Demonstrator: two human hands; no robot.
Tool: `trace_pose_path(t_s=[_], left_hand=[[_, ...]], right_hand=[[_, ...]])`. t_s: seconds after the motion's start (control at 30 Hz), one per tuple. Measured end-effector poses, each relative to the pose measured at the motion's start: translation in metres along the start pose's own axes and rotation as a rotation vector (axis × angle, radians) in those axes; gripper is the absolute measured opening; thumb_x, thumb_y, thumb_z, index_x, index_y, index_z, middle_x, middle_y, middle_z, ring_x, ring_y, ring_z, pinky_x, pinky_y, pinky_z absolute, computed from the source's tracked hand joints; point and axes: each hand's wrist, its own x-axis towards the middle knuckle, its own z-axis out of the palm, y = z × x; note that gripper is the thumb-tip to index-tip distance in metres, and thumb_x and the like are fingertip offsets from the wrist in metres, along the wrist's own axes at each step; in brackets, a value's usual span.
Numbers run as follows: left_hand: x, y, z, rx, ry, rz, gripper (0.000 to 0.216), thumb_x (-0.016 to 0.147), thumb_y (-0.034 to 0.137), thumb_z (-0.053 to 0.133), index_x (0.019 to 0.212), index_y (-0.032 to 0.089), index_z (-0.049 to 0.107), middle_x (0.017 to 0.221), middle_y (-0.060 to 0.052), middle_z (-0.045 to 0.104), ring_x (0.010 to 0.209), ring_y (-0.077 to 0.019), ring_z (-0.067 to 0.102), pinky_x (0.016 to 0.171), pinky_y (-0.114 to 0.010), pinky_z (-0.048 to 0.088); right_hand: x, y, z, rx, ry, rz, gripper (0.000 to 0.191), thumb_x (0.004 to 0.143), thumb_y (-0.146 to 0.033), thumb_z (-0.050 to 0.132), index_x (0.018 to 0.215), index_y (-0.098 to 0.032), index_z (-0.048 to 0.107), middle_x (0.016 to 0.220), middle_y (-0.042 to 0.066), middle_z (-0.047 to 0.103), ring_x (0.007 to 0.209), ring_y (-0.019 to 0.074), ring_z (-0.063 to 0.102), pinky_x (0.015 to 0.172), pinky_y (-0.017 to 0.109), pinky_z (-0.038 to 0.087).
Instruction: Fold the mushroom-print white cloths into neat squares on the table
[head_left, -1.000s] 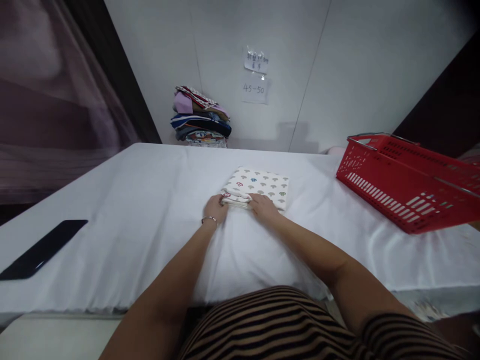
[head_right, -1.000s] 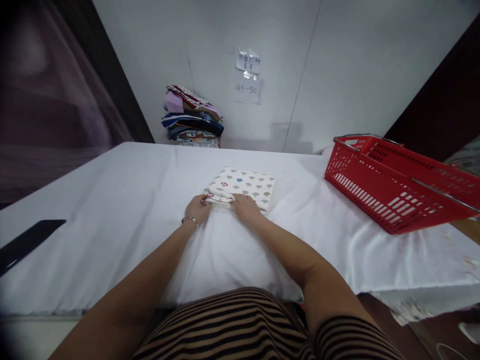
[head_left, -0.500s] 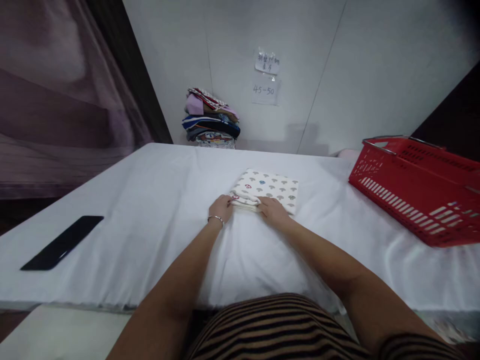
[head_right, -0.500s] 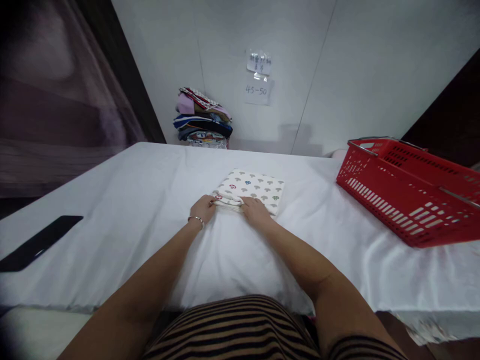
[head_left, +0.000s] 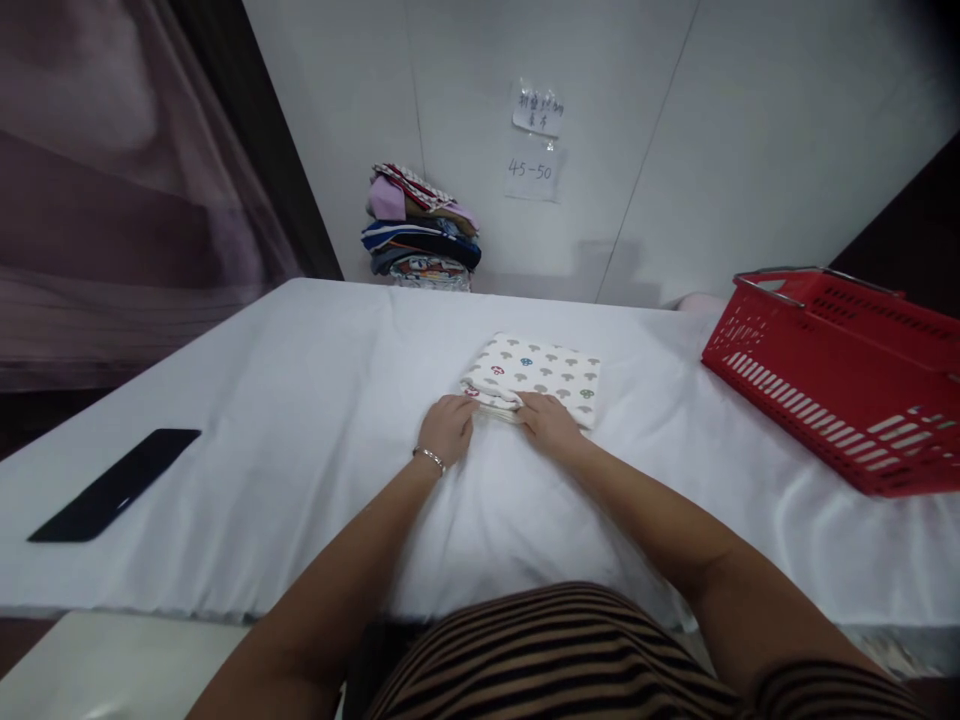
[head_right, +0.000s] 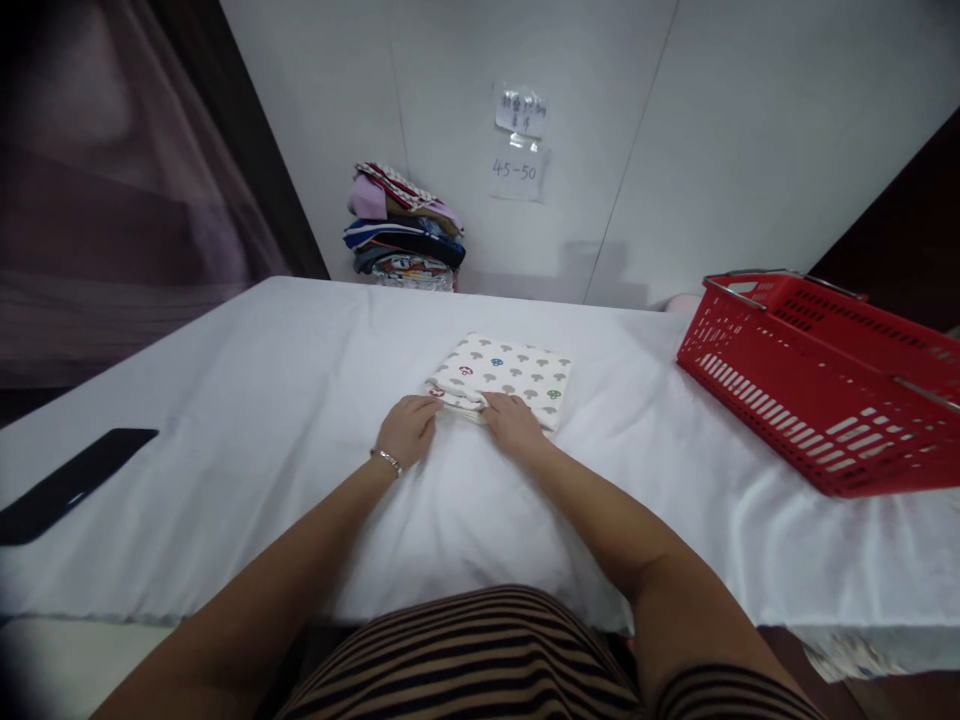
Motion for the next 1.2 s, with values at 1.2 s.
trace_pose_path(t_s=[1.2], left_hand=[[0.032, -0.035, 0.018, -0.114, 0.080, 0.011, 0.026, 0.087, 0.028, 0.041, 0.091, 0.021, 0.066, 0.106, -0.006, 0.067, 0.103, -0.0196, 0.057, 0.095, -0.037, 0.045]], right_hand=[[-0.009, -0.008, 0.003, -0.003, 0.052, -0.021, 0.028, 0.090, -0.011, 0.036, 0.107, -0.016, 0.057, 0.144, 0.010, 0.037, 0.130, 0.0230, 0.033, 0.100, 0.040, 0.033]])
